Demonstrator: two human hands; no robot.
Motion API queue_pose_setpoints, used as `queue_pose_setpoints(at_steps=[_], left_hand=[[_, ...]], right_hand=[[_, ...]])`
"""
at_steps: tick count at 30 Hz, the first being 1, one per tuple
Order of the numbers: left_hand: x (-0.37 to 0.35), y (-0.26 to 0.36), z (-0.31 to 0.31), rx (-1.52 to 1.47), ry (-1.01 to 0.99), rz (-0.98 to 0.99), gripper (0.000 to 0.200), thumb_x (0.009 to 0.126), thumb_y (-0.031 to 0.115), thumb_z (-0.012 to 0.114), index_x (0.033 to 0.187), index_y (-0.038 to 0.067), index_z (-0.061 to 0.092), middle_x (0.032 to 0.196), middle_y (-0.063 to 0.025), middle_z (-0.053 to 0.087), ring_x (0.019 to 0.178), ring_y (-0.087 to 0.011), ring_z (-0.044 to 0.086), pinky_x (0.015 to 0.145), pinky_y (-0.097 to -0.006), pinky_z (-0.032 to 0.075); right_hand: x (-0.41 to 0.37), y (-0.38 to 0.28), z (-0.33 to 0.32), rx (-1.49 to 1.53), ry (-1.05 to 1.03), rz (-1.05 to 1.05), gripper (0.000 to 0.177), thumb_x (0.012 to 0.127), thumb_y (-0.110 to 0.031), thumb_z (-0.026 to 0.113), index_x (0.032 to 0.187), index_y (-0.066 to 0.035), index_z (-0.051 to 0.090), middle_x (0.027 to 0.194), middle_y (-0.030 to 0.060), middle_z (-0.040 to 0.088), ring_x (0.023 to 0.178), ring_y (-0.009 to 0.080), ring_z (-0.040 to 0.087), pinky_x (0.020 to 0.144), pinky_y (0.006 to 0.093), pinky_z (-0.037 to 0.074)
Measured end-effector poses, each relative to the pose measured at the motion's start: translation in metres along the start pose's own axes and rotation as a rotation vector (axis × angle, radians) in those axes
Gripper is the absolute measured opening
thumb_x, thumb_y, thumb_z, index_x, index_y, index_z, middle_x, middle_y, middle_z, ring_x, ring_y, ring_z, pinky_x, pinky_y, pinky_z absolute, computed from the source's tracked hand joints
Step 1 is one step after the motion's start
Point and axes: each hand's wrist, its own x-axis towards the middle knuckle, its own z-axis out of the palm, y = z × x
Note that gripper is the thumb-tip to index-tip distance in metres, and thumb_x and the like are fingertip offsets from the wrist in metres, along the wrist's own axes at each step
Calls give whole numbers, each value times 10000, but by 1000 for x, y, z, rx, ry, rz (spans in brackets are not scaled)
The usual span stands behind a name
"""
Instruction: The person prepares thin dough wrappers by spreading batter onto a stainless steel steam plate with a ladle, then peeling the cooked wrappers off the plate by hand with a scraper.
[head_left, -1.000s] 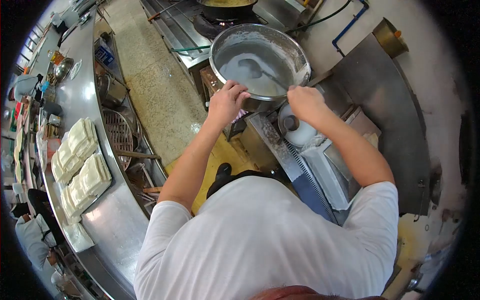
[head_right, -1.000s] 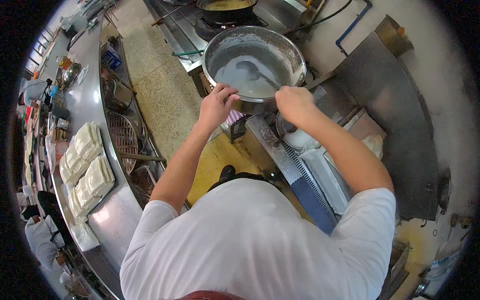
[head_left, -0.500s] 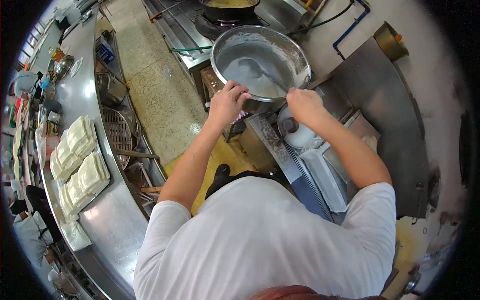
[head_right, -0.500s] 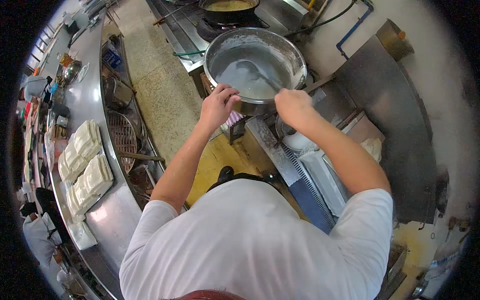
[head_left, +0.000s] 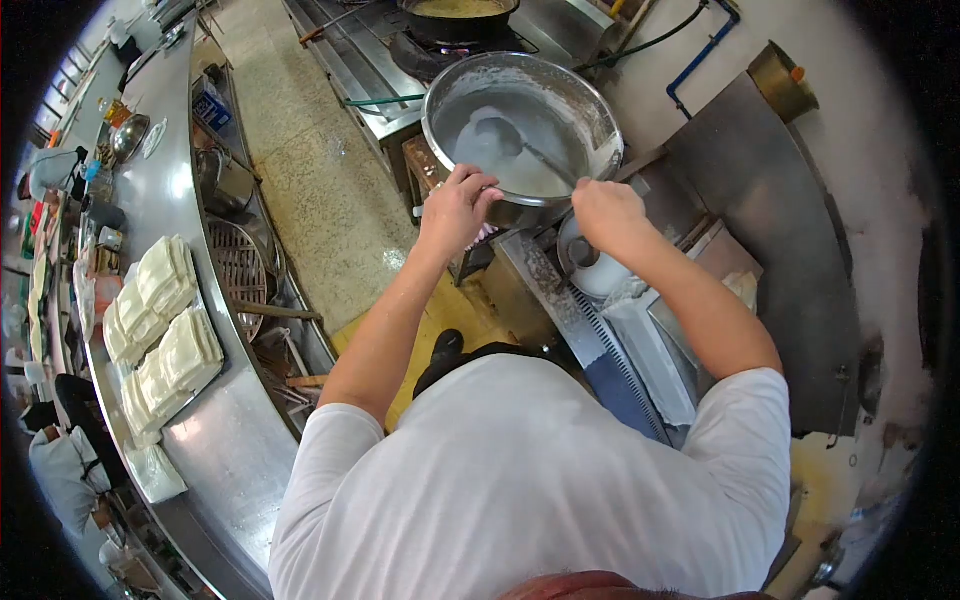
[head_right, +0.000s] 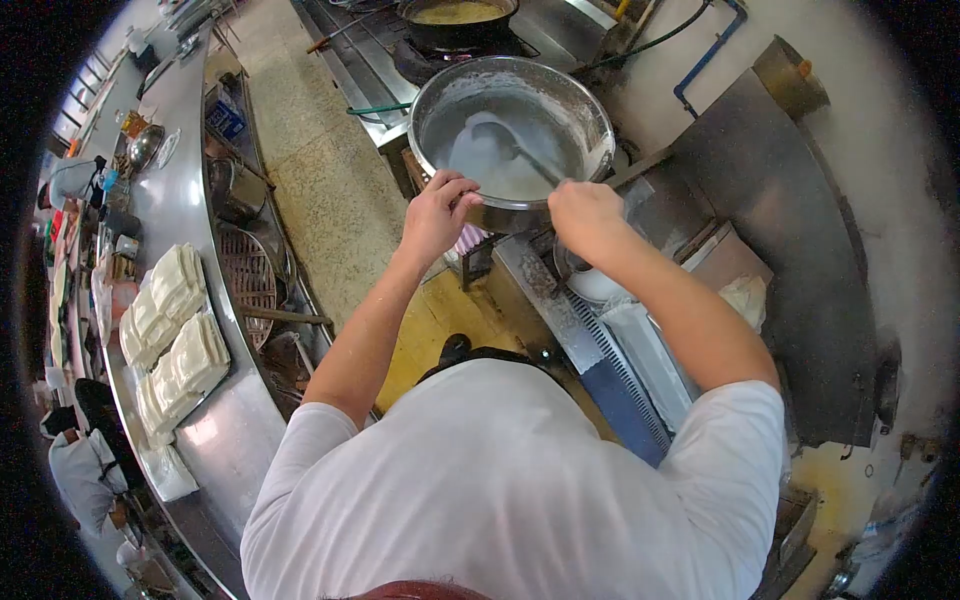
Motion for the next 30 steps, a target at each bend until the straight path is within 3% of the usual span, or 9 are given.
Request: queue_pose_setpoints(at_steps=[4,6,7,9,13,15,22,27,30], left_hand=[[0,1,2,10,0,3,245,941,306,689,1079,107,729,1134,-73,658,907,-308,685,773,-397,545],[-1,0,4,24,3,9,247,940,307,690,1078,107,729,1134,-72,658,902,-307,685,770,-397,545],[0,0,3,36,11,14,248,940,309,691,1078,106,729,1133,-72,658,897,-306,686,767,-397,545],[0,1,2,41,7,13,248,940,307,691,1079,105,729,1132,-72,659,893,-304,687,767,-396,545],[0,3,1,31,-8,-17,243,943,302,688,1077,104,732,1129,-72,658,879,-296,691,770,-389,543],[0,3,1,38,-8,-19,241,943,299,689,1076,104,733,1125,-73,659,875,-292,692,772,-385,544],[1,1,1,51,3,17,235,946,287,685,1075,96,734,1110,-83,662,859,-283,696,769,-383,545],[1,3,2,19,-32,-25,239,947,281,685,1076,85,734,1114,-96,662,850,-289,696,767,-376,546],[2,2,3,22,-28,-9,238,947,272,687,1074,76,734,1112,-113,660,835,-298,692,762,-376,546]], right_hand=[[7,37,-14,-7,-52,-16,167,844,-65,601,868,4,752,868,208,735,890,355,741,748,439,598],[20,55,-38,12,-298,-49,149,820,-55,610,817,43,723,753,194,706,745,325,731,626,438,569],[24,59,-53,17,-295,-46,149,820,-55,610,817,43,723,753,194,706,745,325,731,626,438,569],[29,61,-76,173,-596,-62,222,917,-154,606,807,35,644,703,141,652,515,238,612,471,408,476],[21,54,-45,593,-596,159,245,962,-211,602,861,11,630,660,45,558,455,153,473,405,352,381],[15,49,-15,982,-496,267,212,984,-224,583,903,-33,626,649,-2,515,441,100,414,390,311,332],[-36,38,15,1474,-238,337,208,999,-212,553,890,-48,622,643,-20,493,431,61,374,367,270,266],[-75,26,40,1314,61,275,247,976,-197,579,1092,4,666,706,24,589,655,123,534,608,318,426],[-99,11,47,1291,164,316,276,982,-206,580,1152,-3,658,711,58,587,656,145,539,617,340,446]])
